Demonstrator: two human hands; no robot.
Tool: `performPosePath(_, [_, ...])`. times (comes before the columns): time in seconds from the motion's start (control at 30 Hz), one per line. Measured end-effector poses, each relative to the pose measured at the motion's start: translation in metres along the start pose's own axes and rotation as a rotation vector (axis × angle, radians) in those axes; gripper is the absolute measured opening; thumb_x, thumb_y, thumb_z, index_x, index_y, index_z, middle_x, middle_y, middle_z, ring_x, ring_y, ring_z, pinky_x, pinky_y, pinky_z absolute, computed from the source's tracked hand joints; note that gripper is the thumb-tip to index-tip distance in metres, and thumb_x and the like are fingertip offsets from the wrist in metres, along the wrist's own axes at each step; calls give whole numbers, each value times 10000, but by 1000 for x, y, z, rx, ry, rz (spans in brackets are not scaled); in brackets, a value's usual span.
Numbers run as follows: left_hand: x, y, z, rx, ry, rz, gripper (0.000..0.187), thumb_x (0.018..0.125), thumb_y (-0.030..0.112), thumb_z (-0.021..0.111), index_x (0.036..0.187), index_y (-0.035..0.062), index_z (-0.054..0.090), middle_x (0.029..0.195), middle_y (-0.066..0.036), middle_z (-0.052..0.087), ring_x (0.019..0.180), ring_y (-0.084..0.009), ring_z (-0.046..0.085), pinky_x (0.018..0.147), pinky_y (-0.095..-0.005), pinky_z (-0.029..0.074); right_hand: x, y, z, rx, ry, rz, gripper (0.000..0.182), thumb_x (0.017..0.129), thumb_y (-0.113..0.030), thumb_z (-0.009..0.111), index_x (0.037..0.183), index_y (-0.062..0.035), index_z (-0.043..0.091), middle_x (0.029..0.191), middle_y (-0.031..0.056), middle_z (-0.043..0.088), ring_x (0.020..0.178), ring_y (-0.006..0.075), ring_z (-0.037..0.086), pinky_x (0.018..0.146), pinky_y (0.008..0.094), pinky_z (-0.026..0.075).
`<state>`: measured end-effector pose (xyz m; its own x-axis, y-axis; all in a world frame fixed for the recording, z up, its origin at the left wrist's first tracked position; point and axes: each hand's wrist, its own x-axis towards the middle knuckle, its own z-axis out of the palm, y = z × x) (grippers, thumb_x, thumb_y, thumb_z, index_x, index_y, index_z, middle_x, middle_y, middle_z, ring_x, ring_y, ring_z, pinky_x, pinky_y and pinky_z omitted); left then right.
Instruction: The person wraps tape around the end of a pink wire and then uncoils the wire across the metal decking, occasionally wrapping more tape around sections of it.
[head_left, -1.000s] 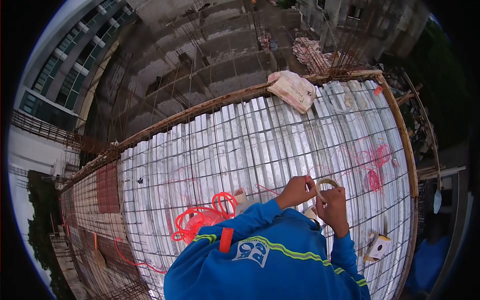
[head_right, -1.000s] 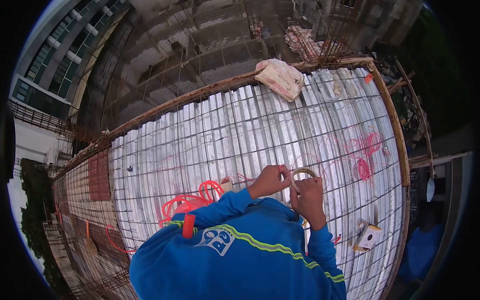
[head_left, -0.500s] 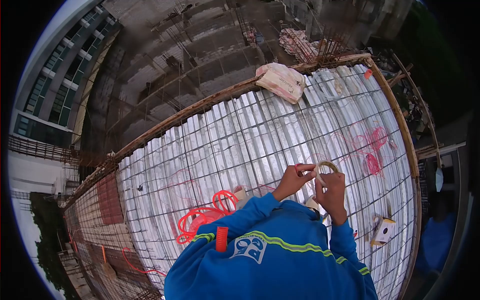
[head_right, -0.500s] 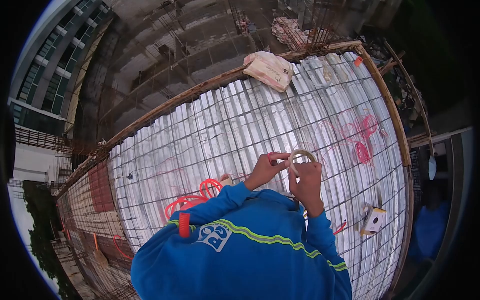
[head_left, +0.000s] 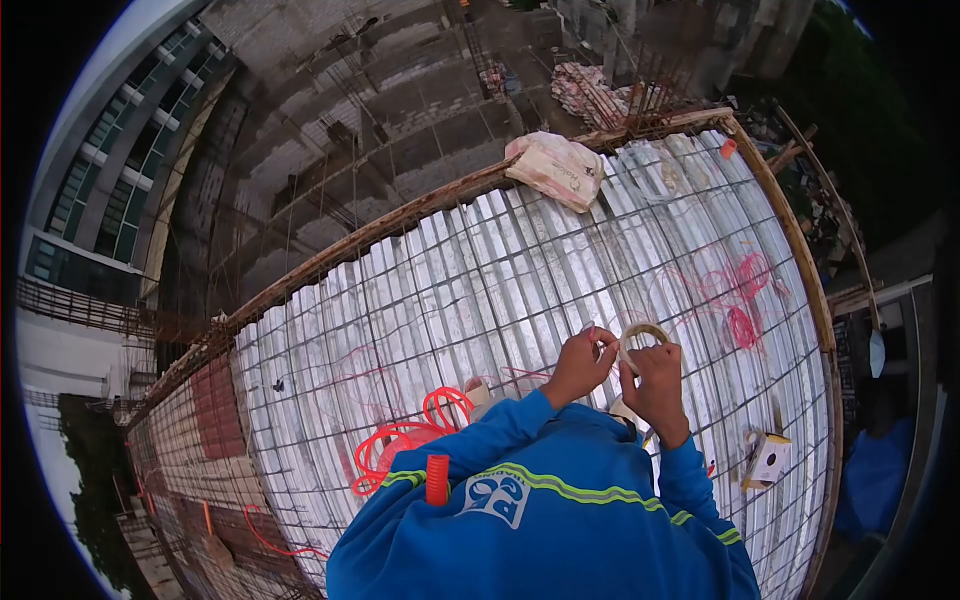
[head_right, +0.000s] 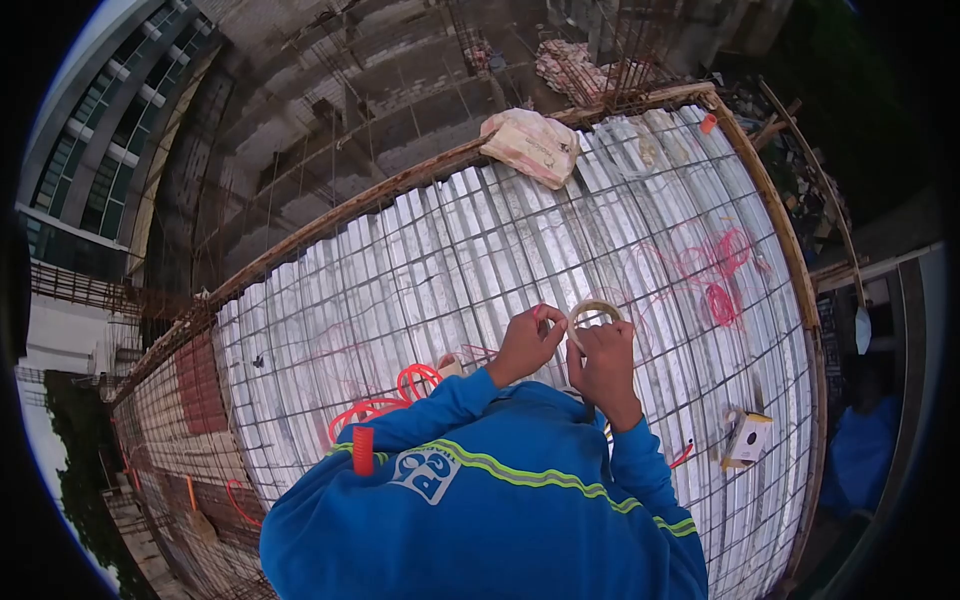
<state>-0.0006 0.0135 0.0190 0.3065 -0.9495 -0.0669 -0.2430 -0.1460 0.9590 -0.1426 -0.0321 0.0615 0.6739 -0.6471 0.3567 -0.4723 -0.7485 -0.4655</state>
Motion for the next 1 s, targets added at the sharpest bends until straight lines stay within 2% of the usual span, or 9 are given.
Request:
performPosePath(0.13, [4,-17,4,-78,-117,64,151,837,146,561,907,12,555,648,-23,520,487,-45,395,426,-248,291,-2,1,-10,115,55,91,118,718,-97,602,789,-5,621,663,101,586,618,224,544,654,353,382])
performPosePath(0.2, [7,-25,9,-167,-150,86,148,851,135,541,930,11,554,679,-18,531,487,-48,403,419,-251,288,-2,4,-16,483,-49,449,207,757,-144,600,866,28,634,694,127,616,605,177,571,571,300,416])
performPosePath(0.27, [12,-26,5,-471,-202,45,141,853,118,521,922,2,562,630,20,500,499,-48,401,443,-256,330,-6,12,-17,544,-80,517,261,782,-186,601,901,44,625,682,109,609,612,121,541,552,267,420])
performPosePath(0.33, [14,-24,-11,-673,-359,-179,182,872,146,520,952,-9,573,744,11,560,521,-29,407,467,-221,339,-8,12,-17,560,-59,527,263,783,-190,600,897,46,623,694,113,613,620,126,546,566,266,423])
performPosePath(0.37, [12,-19,-16,-817,-398,-155,240,872,179,538,1003,-18,577,822,-22,600,521,-6,383,466,-190,324,-10,12,-18,557,-57,537,263,783,-190,600,897,46,623,694,113,613,620,126,546,566,266,423])
performPosePath(0.47, [5,-8,-3,-610,-199,-85,264,844,177,579,1023,-16,590,831,-36,626,508,12,360,444,-176,302,-10,10,-17,535,-25,537,265,785,-193,599,892,48,618,698,117,612,629,129,550,581,265,425])
performPosePath(0.67, [-4,-3,0,-273,-66,30,306,757,193,687,993,8,624,813,-28,641,492,3,361,433,-186,302,-14,3,-10,478,39,472,242,763,-175,620,874,39,617,765,143,627,677,204,580,596,301,433])
performPosePath(0.73, [-4,-2,0,-283,-60,22,301,751,188,691,987,11,630,803,-28,641,490,0,360,432,-188,298,-15,3,-8,411,98,382,199,739,-141,630,852,23,624,781,152,626,700,261,569,656,337,424])
performPosePath(1.0, [-10,-2,-4,-218,-114,4,223,738,175,695,891,15,666,691,13,568,474,-12,316,423,-205,255,-20,5,-14,330,60,189,174,718,-130,634,815,15,619,745,140,615,686,252,528,671,345,399])
